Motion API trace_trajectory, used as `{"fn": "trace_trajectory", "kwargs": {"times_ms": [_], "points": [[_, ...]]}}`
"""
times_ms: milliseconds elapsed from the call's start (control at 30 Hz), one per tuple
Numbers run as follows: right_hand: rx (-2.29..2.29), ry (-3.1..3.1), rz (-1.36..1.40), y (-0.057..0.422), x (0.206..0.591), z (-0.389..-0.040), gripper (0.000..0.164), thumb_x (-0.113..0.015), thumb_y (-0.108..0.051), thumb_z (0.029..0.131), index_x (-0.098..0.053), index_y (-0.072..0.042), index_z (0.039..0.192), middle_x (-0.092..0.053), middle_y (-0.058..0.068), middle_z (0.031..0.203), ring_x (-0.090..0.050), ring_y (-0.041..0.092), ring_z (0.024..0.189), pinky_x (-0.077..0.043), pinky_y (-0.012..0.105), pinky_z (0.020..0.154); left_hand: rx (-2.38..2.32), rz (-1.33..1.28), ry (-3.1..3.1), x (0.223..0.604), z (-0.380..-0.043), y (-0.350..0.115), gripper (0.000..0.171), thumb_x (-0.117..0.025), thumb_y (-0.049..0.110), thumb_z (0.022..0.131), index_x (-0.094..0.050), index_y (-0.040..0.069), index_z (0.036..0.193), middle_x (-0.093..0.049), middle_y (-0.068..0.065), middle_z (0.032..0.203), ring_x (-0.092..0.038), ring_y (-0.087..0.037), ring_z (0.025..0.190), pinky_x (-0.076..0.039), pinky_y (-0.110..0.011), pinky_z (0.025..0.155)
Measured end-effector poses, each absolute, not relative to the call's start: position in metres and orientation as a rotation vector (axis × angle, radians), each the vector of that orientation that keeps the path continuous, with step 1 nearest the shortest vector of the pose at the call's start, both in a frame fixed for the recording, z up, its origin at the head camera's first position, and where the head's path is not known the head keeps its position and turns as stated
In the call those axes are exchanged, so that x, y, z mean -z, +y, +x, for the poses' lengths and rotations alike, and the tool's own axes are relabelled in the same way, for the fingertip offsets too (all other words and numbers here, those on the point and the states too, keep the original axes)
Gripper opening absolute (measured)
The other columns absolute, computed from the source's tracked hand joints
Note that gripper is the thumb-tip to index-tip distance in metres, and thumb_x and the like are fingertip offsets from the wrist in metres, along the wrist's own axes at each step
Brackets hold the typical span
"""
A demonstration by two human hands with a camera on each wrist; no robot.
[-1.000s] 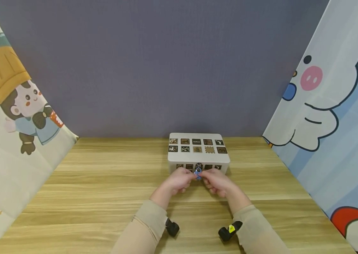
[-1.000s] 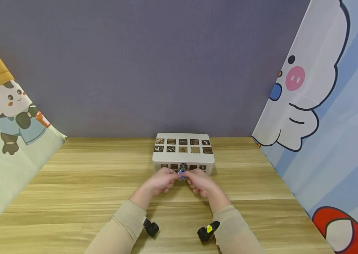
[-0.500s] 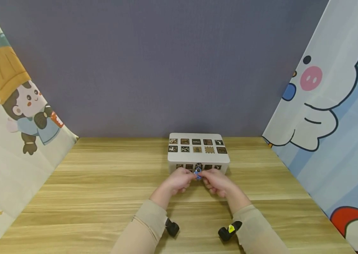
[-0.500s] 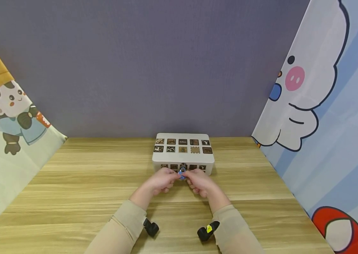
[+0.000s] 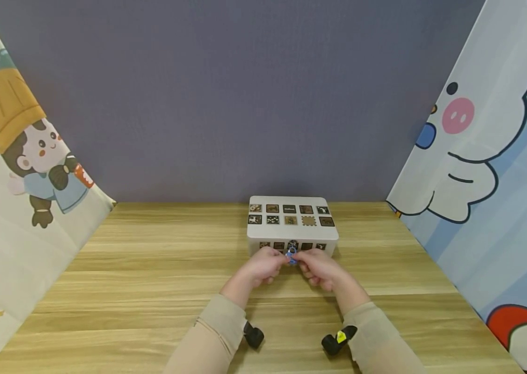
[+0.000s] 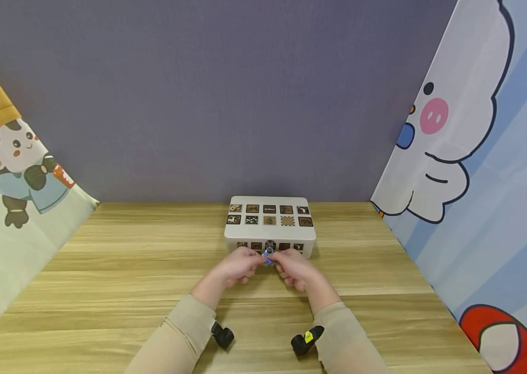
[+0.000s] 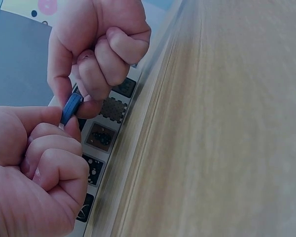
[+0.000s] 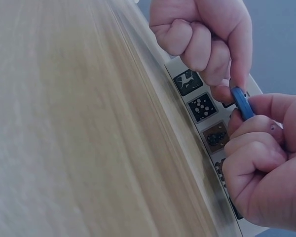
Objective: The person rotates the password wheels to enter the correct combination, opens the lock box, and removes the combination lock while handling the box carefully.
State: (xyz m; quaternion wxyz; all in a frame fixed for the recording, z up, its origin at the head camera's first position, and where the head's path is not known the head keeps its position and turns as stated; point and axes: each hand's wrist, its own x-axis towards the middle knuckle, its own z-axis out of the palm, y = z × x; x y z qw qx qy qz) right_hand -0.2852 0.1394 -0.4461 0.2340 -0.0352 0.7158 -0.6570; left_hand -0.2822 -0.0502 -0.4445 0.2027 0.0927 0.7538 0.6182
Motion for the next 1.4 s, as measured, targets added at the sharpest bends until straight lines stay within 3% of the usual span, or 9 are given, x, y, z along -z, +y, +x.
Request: {"fn": "trace_trajectory", "kwargs": {"times_ms": [200, 433, 533, 700, 1000, 1400], "points": [[1.799, 1.952, -0.089, 0.142, 0.444, -0.285, 0.04, -0.06, -0.032, 0.09, -0.058, 0.008, 0.096, -0.032, -0.005, 0.053, -0.023, 0.007, 0.042, -0.02, 0.02, 0.037, -1.732, 0.261, 2.1, 0.444, -0.282, -0.05, 0.029, -0.057, 0.022, 0.091, -0.064, -0.004, 0.102, -0.035, 0.006, 0.051, -0.028, -0.008, 0.039, -0.027, -0.021, 0.037], [1.804, 1.934, -0.05, 0.147, 0.441, -0.285, 0.033, -0.059, -0.033, 0.09, -0.053, -0.004, 0.076, -0.031, -0.005, 0.054, -0.022, 0.008, 0.043, -0.019, 0.021, 0.037, -1.736, 0.249, 2.095, 0.445, -0.282, -0.05, 0.028, -0.058, 0.022, 0.091, -0.065, -0.003, 0.102, -0.036, 0.006, 0.051, -0.029, -0.008, 0.039, -0.027, -0.021, 0.037], [1.821, 1.922, -0.036, 0.152, 0.441, -0.287, 0.031, -0.06, -0.033, 0.09, -0.059, -0.003, 0.082, -0.03, -0.006, 0.052, -0.021, 0.008, 0.042, -0.019, 0.021, 0.037, -1.721, 0.239, 2.107, 0.445, -0.282, -0.05, 0.028, -0.058, 0.023, 0.092, -0.065, -0.002, 0.102, -0.036, 0.006, 0.051, -0.029, -0.008, 0.039, -0.027, -0.021, 0.037], [1.838, 1.899, -0.032, 0.158, 0.439, -0.288, 0.036, -0.058, -0.031, 0.091, -0.064, 0.002, 0.104, -0.03, -0.007, 0.051, -0.021, 0.007, 0.042, -0.019, 0.02, 0.037, -1.717, 0.224, 2.122, 0.444, -0.281, -0.049, 0.029, -0.058, 0.024, 0.092, -0.065, -0.002, 0.101, -0.036, 0.007, 0.051, -0.029, -0.008, 0.038, -0.027, -0.021, 0.036], [1.844, 1.894, -0.023, 0.166, 0.434, -0.29, 0.046, -0.059, -0.03, 0.091, -0.054, 0.01, 0.113, -0.031, -0.007, 0.052, -0.022, 0.007, 0.041, -0.018, 0.021, 0.037, -1.71, 0.233, 2.136, 0.444, -0.281, -0.05, 0.028, -0.058, 0.024, 0.092, -0.066, -0.001, 0.101, -0.036, 0.006, 0.051, -0.029, -0.008, 0.038, -0.028, -0.021, 0.036], [1.819, 1.978, -0.045, 0.172, 0.425, -0.289, 0.046, -0.059, -0.031, 0.091, -0.053, 0.009, 0.113, -0.032, -0.007, 0.053, -0.023, 0.008, 0.042, -0.02, 0.021, 0.037, -1.702, 0.226, 2.127, 0.444, -0.281, -0.05, 0.025, -0.058, 0.023, 0.092, -0.067, 0.002, 0.102, -0.036, 0.006, 0.051, -0.03, -0.008, 0.039, -0.029, -0.021, 0.038]]}}
